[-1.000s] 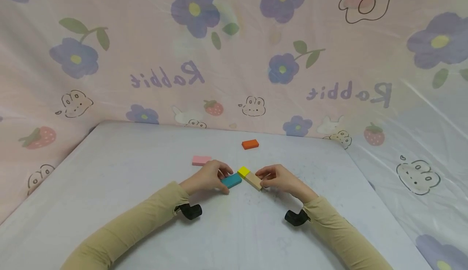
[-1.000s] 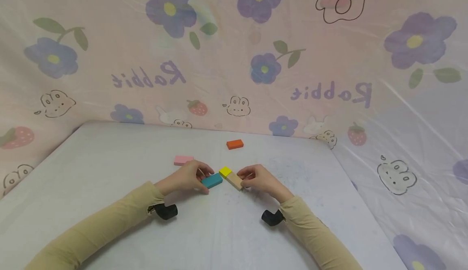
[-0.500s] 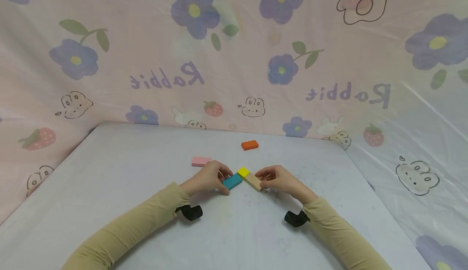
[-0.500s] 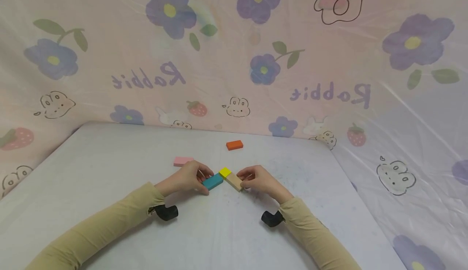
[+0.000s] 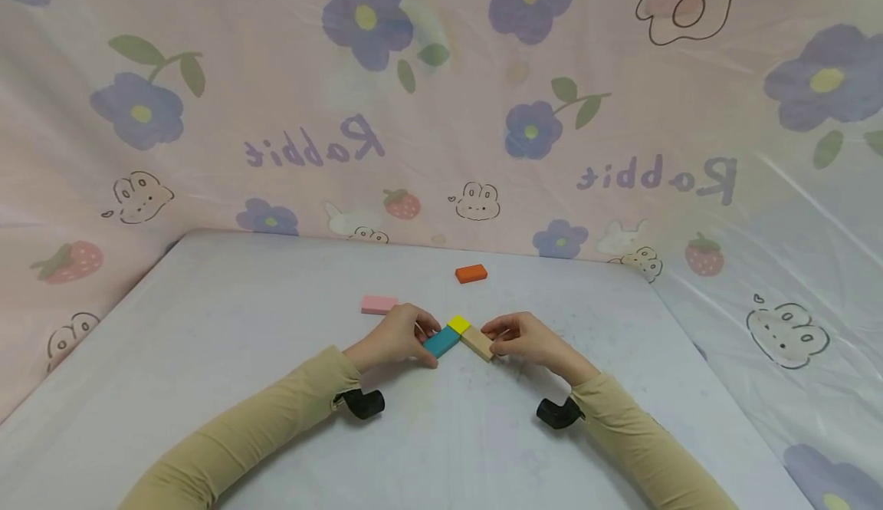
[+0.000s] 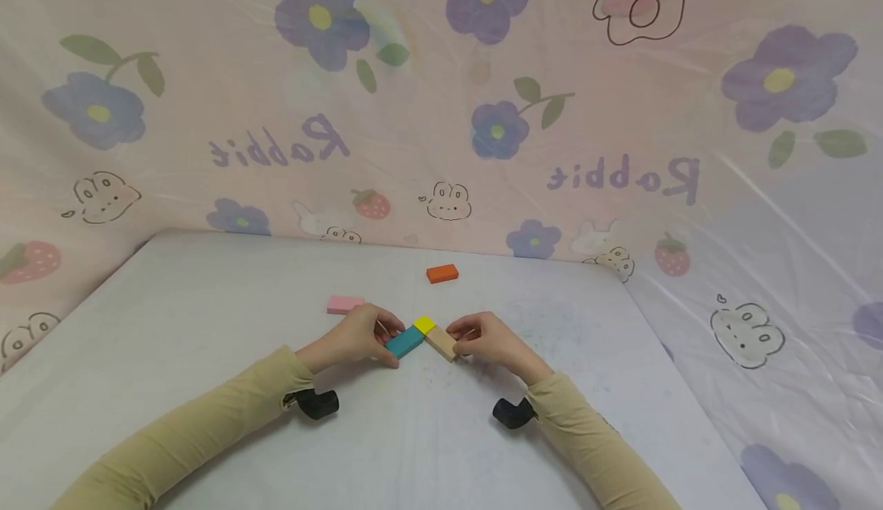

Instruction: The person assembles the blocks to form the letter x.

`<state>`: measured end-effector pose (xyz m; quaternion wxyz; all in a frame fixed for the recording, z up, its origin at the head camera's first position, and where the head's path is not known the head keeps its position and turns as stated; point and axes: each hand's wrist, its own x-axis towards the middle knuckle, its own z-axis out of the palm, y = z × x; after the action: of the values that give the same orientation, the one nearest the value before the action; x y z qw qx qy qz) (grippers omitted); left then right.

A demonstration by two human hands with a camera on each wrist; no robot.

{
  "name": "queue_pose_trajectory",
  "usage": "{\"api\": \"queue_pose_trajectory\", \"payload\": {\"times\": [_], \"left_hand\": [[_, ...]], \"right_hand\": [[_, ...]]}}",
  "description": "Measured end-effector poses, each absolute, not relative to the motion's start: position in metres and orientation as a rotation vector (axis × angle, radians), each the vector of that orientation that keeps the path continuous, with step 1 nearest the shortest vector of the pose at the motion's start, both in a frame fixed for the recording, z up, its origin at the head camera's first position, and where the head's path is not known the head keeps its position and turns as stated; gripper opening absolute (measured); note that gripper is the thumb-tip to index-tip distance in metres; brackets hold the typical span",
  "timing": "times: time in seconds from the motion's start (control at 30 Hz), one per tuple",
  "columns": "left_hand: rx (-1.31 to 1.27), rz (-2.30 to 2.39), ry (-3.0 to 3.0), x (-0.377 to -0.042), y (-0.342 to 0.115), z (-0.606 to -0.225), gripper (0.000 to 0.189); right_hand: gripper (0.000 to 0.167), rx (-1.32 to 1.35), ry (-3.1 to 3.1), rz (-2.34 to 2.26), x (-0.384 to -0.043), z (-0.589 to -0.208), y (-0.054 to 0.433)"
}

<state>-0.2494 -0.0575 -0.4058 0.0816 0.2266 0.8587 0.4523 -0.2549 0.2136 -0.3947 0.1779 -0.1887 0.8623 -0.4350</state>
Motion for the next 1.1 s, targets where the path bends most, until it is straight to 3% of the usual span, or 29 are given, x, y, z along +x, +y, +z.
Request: {"api": "queue_pose_trajectory", "payload": {"times": [1.1], "left_hand": [[0.626, 1.362, 2.612, -0.2431, -0.0565, -0.4063, 0.044]], "right_hand": [[0.034, -0.521, 2.448, -1.217, -0.255, -0.3929, 0.2123]]}}
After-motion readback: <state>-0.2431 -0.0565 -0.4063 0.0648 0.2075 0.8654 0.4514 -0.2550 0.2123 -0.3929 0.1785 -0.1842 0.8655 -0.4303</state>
